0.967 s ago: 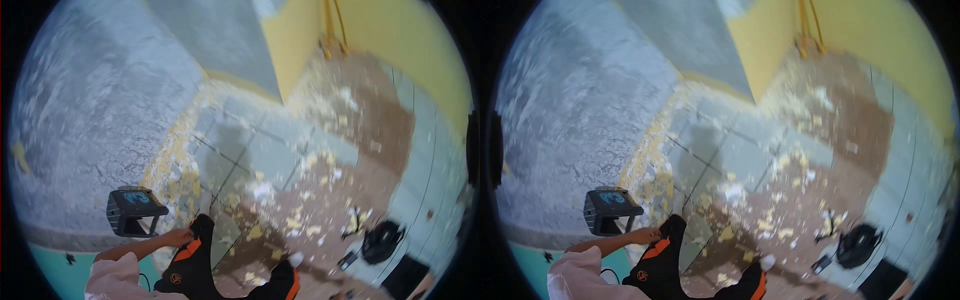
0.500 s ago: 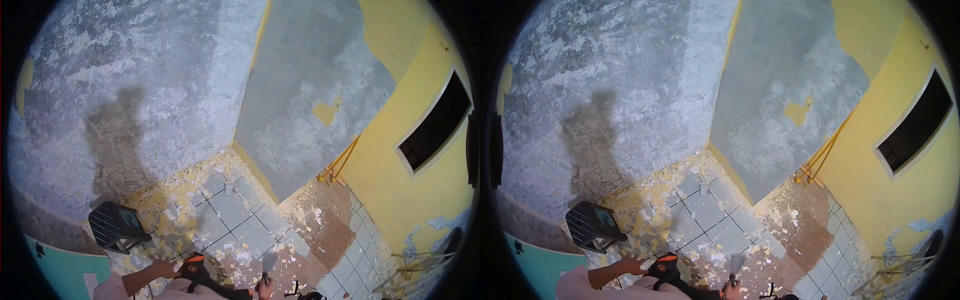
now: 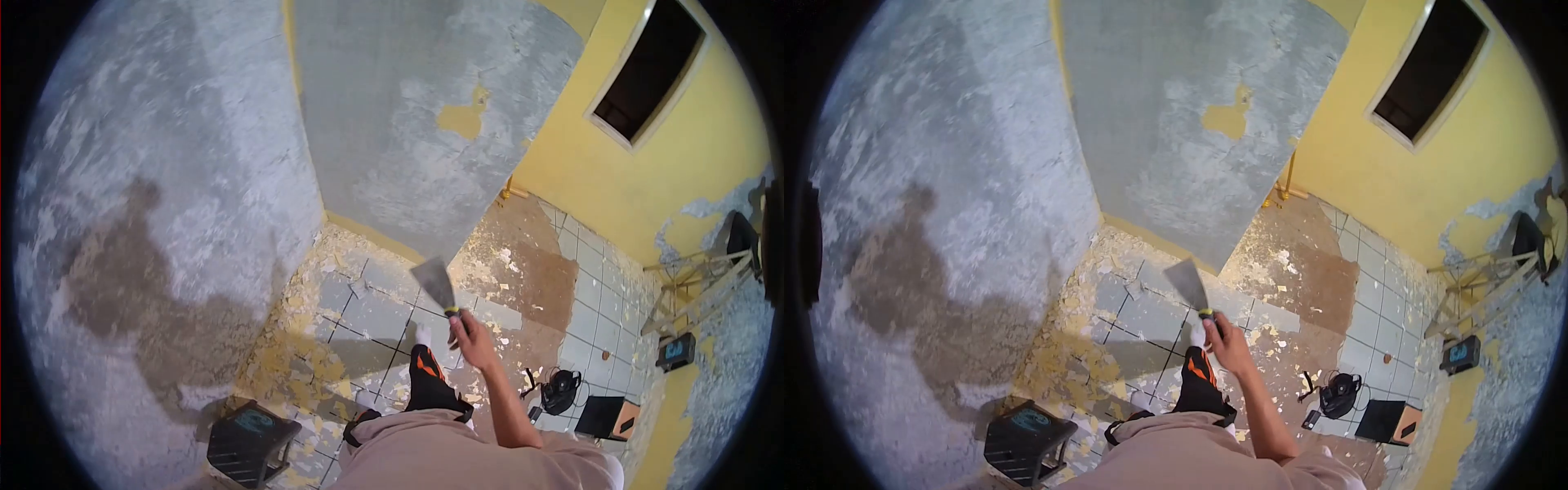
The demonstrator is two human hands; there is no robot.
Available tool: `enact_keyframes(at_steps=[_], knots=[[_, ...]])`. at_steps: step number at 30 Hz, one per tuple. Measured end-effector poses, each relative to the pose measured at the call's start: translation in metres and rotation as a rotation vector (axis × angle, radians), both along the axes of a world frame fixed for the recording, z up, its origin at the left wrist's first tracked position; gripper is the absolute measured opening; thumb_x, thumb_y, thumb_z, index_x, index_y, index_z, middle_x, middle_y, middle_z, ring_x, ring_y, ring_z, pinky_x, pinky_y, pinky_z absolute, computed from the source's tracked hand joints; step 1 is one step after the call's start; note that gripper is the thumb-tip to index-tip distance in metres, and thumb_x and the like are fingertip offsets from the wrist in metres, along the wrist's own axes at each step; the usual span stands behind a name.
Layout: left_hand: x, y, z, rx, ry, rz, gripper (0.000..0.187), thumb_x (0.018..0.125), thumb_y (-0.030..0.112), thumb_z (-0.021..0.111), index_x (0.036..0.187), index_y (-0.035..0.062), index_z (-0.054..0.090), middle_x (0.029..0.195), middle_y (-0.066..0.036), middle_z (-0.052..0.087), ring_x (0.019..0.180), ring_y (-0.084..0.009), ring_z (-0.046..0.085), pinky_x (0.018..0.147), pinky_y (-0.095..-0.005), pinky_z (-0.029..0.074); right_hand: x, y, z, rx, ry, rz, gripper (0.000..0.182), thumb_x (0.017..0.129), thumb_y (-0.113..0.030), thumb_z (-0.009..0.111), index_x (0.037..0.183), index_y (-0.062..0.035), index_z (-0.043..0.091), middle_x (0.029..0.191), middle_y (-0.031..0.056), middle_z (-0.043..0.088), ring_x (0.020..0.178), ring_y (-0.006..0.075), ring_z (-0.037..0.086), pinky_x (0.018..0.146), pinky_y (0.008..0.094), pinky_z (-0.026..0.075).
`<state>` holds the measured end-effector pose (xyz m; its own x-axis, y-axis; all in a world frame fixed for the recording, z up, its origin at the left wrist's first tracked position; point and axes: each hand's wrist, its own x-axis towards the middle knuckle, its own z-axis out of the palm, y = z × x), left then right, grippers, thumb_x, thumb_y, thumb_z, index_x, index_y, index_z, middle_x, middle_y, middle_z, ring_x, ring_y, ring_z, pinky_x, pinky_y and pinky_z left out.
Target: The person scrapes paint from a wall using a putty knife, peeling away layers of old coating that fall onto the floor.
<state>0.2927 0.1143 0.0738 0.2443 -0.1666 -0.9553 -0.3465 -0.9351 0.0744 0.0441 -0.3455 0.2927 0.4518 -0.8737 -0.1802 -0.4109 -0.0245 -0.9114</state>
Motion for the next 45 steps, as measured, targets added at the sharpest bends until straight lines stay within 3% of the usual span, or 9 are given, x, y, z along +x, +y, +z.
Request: enact_keyframes(at_steps=[10,14,17,20,29,39,42,44,45], knots=[[0.057,-0.169,-0.044,0.015,-0.152,-0.221,0.056,0.083,0.046,0.048,0.117,0.0012,0.049,0.111,-0.021,0.055,0.101,-0.0349,0.054,0.085,-0.0444,0.043,-0.022,-0.268,0.044,-0.691,0.288,-0.144,0.028,0.09,-0.027,0.048,0.097,-0.0016,0.057,0.062,0.0171,0.058,0.058,0.0299,0.06,0.052,0.0378,0.044],[0.1,-0.479,0.048,-0.972,-0.722,-0.353,0.051,0.085,0.041,0.05,0.115,-0.0003,0.051,0.108,-0.022,0.056,0.098,-0.0349,0.056,0.084,-0.0432,0.043,-0.016,-0.316,0.064,-0.586,0.433,-0.052,0.03,0.09,-0.028,0.049,0.101,-0.0011,0.057,0.06,0.0158,0.056,0.058,0.0274,0.062,0.052,0.0377,0.044],[0.022,-0.683,0.174,-1.588,-0.12,0.073,0.041,0.086,0.028,0.056,0.114,-0.0005,0.05,0.11,-0.017,0.056,0.101,-0.0276,0.055,0.086,-0.0314,0.042,-0.002,-0.337,0.065,-0.137,0.09,-0.069,0.039,0.089,-0.034,0.051,0.115,-0.005,0.054,0.06,0.0107,0.055,0.062,0.0188,0.063,0.054,0.0338,0.044],[-0.062,-0.782,0.234,-1.188,0.673,0.732,0.057,0.088,0.053,0.043,0.124,0.0077,0.04,0.114,-0.01,0.053,0.101,-0.0194,0.053,0.084,-0.0347,0.042,0.01,-0.343,0.054,-0.317,0.108,-0.108,0.042,0.09,-0.034,0.048,0.124,-0.0092,0.05,0.061,0.0082,0.054,0.059,0.0122,0.056,0.054,0.0279,0.042],[-0.101,-0.823,0.232,-1.085,1.273,1.112,0.026,0.092,0.035,0.047,0.094,0.0093,0.044,0.09,-0.008,0.058,0.088,-0.0206,0.059,0.081,-0.0359,0.049,0.035,-0.334,0.053,0.301,-0.26,-0.214,0.04,0.096,-0.026,0.039,0.134,-0.0144,0.038,0.062,-0.0024,0.047,0.046,0.0042,0.041,0.037,0.0186,0.03],[-0.109,-0.841,0.205,-0.933,1.317,1.088,0.032,0.089,0.042,0.048,0.094,0.0106,0.045,0.089,-0.007,0.056,0.082,-0.019,0.059,0.079,-0.0332,0.049,0.004,-0.355,0.027,0.233,-0.202,-0.242,0.036,0.094,-0.019,0.045,0.129,-0.0101,0.046,0.063,-0.0033,0.044,0.049,0.0023,0.033,0.044,0.0173,0.027],[-0.088,-0.828,0.193,-0.792,1.222,0.772,0.038,0.092,0.045,0.041,0.101,0.0087,0.05,0.093,-0.009,0.059,0.085,-0.0196,0.059,0.075,-0.0345,0.048,-0.005,-0.362,0.025,0.164,-0.236,-0.117,0.035,0.095,-0.022,0.042,0.126,-0.0074,0.046,0.059,-0.0037,0.042,0.043,0.0016,0.031,0.039,0.0171,0.024],[-0.037,-0.796,0.151,-1.174,0.629,-0.197,0.042,0.093,0.044,0.038,0.109,0.0072,0.048,0.096,-0.011,0.06,0.088,-0.0238,0.059,0.076,-0.0363,0.047,-0.018,-0.365,0.027,0.221,-0.22,-0.06,0.035,0.095,-0.022,0.042,0.126,-0.0064,0.046,0.059,-0.0035,0.041,0.043,0.002,0.032,0.039,0.0173,0.024],[-0.005,-0.776,0.152,-0.859,0.329,-0.632,0.045,0.092,0.046,0.037,0.113,0.008,0.047,0.102,-0.012,0.059,0.091,-0.0283,0.059,0.078,-0.0388,0.045,-0.021,-0.367,0.025,0.242,-0.227,-0.038,0.035,0.095,-0.021,0.042,0.126,-0.006,0.046,0.059,-0.0033,0.041,0.043,0.0027,0.032,0.038,0.0178,0.024]])
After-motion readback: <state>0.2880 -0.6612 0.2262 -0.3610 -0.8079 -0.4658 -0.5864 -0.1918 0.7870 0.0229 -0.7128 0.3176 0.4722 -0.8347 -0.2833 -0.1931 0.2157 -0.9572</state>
